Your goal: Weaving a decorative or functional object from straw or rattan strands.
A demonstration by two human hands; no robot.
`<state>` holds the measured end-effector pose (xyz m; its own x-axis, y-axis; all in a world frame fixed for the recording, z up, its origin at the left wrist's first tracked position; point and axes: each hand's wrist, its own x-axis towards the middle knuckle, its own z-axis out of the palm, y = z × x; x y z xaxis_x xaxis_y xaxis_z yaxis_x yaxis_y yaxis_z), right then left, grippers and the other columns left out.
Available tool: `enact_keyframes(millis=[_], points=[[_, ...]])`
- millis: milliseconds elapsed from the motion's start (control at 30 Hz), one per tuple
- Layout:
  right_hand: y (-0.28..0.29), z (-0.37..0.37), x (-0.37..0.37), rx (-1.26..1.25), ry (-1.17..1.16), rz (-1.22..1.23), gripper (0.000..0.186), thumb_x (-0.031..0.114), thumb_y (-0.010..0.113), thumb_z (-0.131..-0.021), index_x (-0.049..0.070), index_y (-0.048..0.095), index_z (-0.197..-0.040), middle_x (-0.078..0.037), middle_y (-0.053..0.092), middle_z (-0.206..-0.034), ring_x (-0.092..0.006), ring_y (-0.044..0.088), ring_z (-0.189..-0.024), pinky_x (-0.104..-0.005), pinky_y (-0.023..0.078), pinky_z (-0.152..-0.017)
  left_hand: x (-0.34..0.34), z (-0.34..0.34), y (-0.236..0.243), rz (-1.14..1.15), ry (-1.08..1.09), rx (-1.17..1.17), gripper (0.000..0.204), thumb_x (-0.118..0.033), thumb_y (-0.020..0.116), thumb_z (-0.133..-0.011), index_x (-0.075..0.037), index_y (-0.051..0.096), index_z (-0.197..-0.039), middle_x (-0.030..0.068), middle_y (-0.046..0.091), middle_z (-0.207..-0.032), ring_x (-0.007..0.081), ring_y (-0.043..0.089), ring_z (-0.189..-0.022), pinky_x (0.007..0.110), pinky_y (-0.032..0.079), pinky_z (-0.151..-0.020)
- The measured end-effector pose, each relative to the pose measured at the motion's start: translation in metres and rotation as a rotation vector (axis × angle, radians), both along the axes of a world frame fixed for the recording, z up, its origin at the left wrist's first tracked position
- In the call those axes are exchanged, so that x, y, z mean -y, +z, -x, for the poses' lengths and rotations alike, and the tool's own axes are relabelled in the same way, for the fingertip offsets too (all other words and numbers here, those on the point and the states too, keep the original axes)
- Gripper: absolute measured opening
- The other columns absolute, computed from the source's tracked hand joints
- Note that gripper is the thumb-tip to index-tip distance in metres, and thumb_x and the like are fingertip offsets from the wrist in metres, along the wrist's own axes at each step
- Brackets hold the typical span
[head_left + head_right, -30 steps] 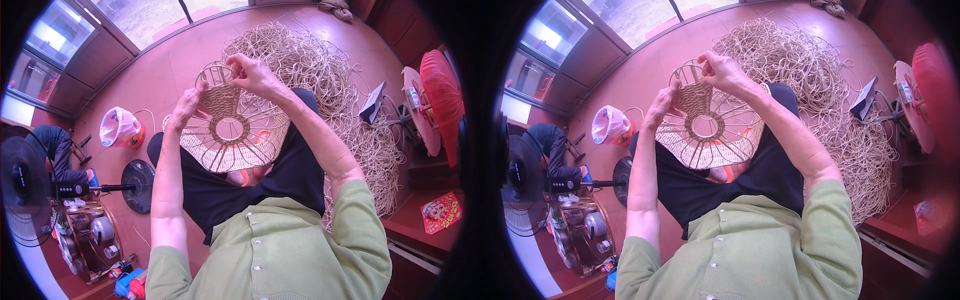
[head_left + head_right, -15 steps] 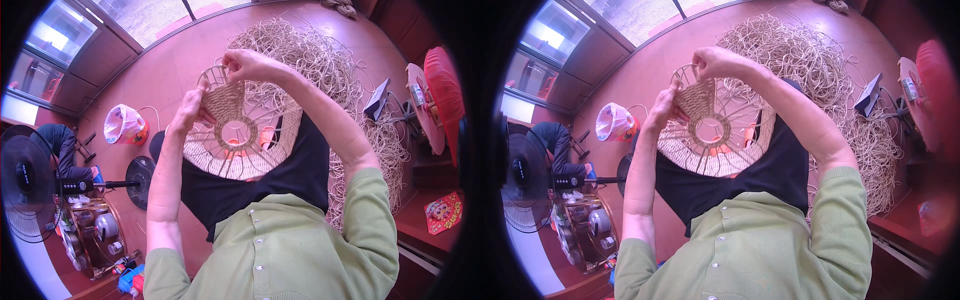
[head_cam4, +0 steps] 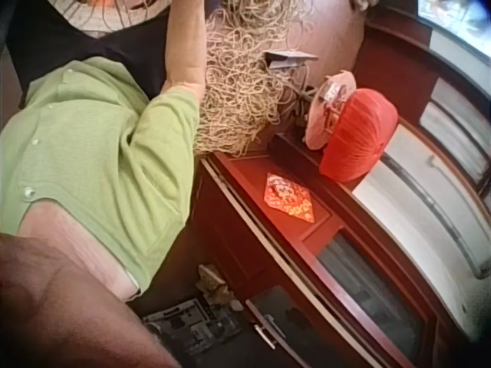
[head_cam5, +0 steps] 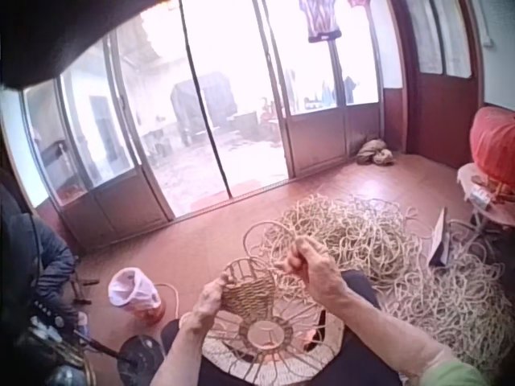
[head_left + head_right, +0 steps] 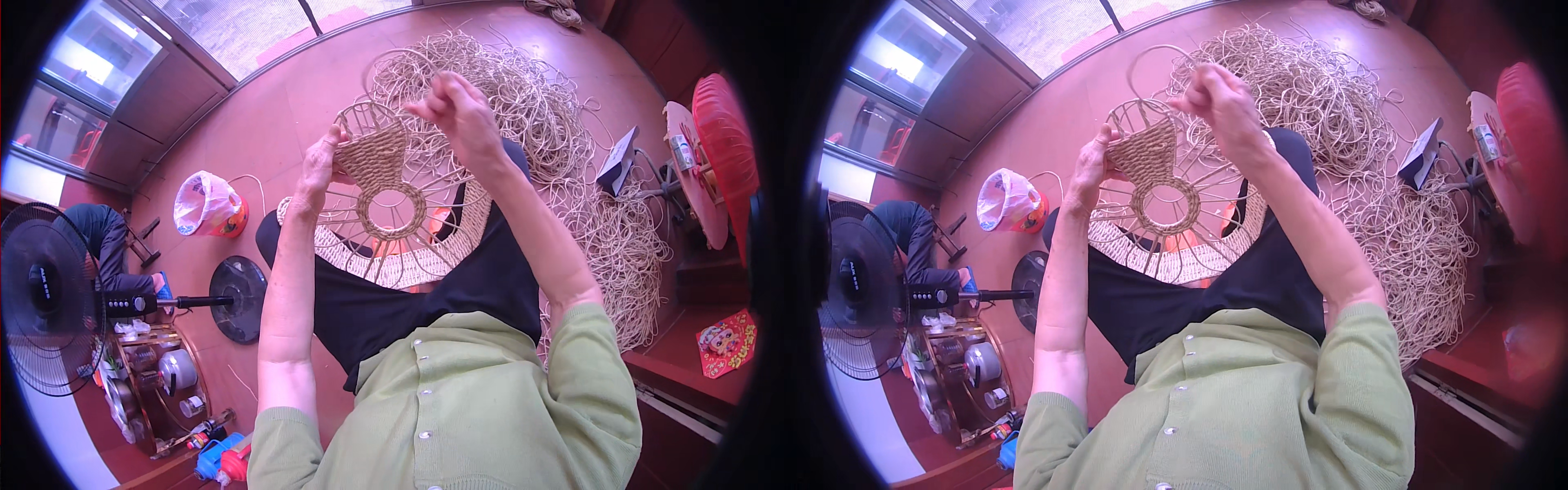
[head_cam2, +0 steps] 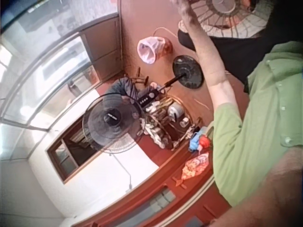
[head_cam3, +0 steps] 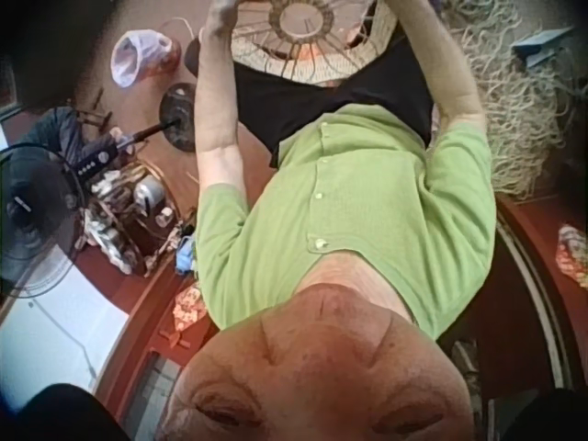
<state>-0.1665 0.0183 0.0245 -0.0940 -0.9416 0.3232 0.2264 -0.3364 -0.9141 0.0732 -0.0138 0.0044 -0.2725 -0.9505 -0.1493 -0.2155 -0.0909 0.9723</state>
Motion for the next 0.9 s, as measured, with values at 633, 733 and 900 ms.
enact_keyframes(millis=[633,733,900], points=[[0.086,0.098,-0.073,0.584,-0.101,0.176,0.020,0.009,0.046,-0.099,0.010,0.049,-0.079,0.003,0.031,-0.059,-0.0054,0.024,-0.049,-0.0233,0.027,-0.047,0.010,-0.006,-0.004,-0.025,-0.066,-0.333,0.036,-0.038,0.054,-0.098,-0.004,0.062,-0.110,0.0075,0.069,-0.097,0.0137,0.067,-0.085,0.028,0.055,-0.075],[0.058,0.045,-0.030,-0.399,-0.523,0.354,0.016,0.004,0.054,-0.092,0.005,0.061,-0.106,-0.003,0.055,-0.074,-0.0111,0.053,-0.066,-0.0243,0.042,-0.053,0.020,0.002,-0.002,-0.131,-0.146,-0.531,0.022,-0.016,0.063,-0.093,-0.001,0.063,-0.109,0.0059,0.068,-0.097,0.0112,0.066,-0.085,0.025,0.055,-0.075],[0.001,-0.047,0.019,-1.003,-0.451,0.438,0.018,0.016,0.063,-0.091,0.009,0.065,-0.107,-0.007,0.060,-0.083,-0.0176,0.063,-0.070,-0.0328,0.052,-0.061,0.022,0.008,-0.006,-0.186,-0.117,-0.560,0.023,-0.016,0.061,-0.094,-0.002,0.063,-0.112,0.0061,0.068,-0.099,0.0128,0.066,-0.086,0.026,0.056,-0.077]])
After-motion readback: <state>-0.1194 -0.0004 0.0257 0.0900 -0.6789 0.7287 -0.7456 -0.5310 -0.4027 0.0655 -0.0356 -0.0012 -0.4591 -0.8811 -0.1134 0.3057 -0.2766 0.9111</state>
